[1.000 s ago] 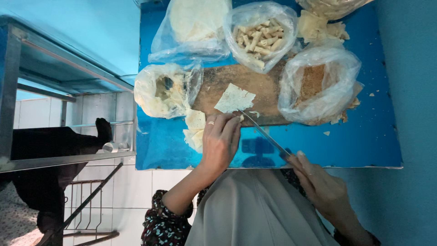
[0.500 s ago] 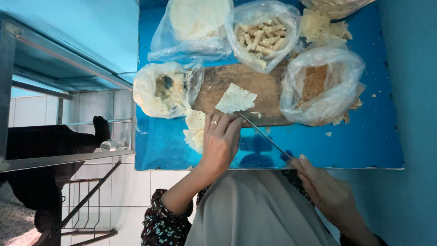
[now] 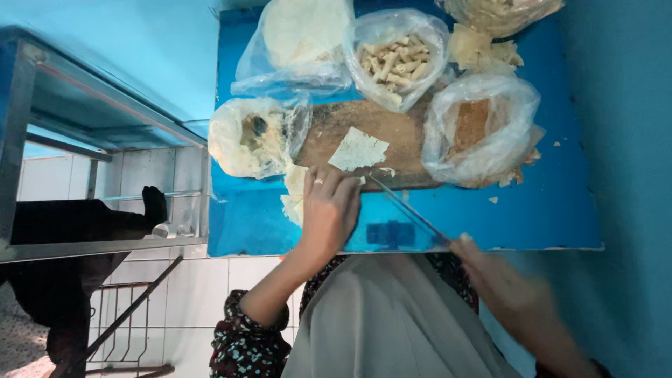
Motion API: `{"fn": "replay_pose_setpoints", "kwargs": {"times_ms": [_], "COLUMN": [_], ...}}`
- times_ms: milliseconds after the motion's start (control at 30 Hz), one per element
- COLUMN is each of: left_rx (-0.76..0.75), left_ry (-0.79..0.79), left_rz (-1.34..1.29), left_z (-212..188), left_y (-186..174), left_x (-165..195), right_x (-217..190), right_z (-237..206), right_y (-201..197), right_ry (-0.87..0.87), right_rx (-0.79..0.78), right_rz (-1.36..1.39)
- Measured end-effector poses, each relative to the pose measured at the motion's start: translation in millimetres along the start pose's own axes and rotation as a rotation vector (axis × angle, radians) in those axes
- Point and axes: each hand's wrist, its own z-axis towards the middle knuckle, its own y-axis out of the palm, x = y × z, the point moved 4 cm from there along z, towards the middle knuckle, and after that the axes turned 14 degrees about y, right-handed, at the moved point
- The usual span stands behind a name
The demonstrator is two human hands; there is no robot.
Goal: The person sits at a small blue table and folds small square dough sheets by hand, pressing each folded piece and setting it aside, working through pieces one at a time. They occasionally pick up a knife to trim or cut a dough sheet on the wooden board before resuming folding.
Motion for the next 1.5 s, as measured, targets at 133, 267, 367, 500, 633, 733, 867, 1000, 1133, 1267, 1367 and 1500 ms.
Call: {"fn": "replay_pose_setpoints", "kwargs": {"times_ms": [133, 267, 367, 500, 633, 733, 867, 1000, 1133, 1267, 1367, 1500], "left_rx": [-0.007, 0.068, 0.134, 0.054, -0.092, 0.042, 0.124, -0.113, -0.1, -0.313, -0.28, -0.227], "left_ry": [-0.043, 0.126, 0.353, 0.459, 0.415, 0.435, 0.387, 0.132, 0.105, 0.016, 0.044, 0.007], "left_rz": [-0.142, -0.176, 0.047, 0.466, 0.607, 0.507, 0.222, 0.203, 0.273, 0.296, 0.313, 0.163], "left_z": [21.1, 61.1, 101.6, 167.6, 193.0, 184.2, 135.3, 78.6, 49.1, 38.8, 33.0, 25.9], "left_y": [-25.6, -42.8, -25.8, 23.7, 44.7, 33.5, -15.3, -40.4, -33.3, -12.8, -16.1, -23.7], "left_x": [-0.3, 7.7, 11.2, -10.3, -36.7, -44.6, -60.5, -69.0, -62.9, -68.1, -69.5, -74.6], "right_x": [30.3, 41.0, 47.3, 48.4, 61.8, 63.9, 54.9, 33.3, 5.7, -0.6, 7.5, 9.6], "right_z": [-10.9, -16.8, 1.2, 27.3, 57.9, 75.0, 87.1, 88.2, 117.7, 188.4, 220.0, 224.0], "right_y": [-17.4, -45.8, -55.8, -51.2, -36.4, -34.4, -51.2, -76.2, -63.0, -23.7, -2.0, -0.5], "right_ry": [0.38, 0.477, 0.485, 0.295, 0.333, 0.259, 0.231, 0.206, 0.007, 0.021, 0.173, 0.136], "right_rx": [0.171, 0.532, 0.571, 0.652, 0.569, 0.546, 0.524, 0.605, 0.502, 0.206, 0.034, -0.011], "right_rz": [0.21, 0.126, -0.267, -0.47, -0.586, -0.552, -0.508, -0.118, 0.193, -0.223, -0.43, -0.346]}}
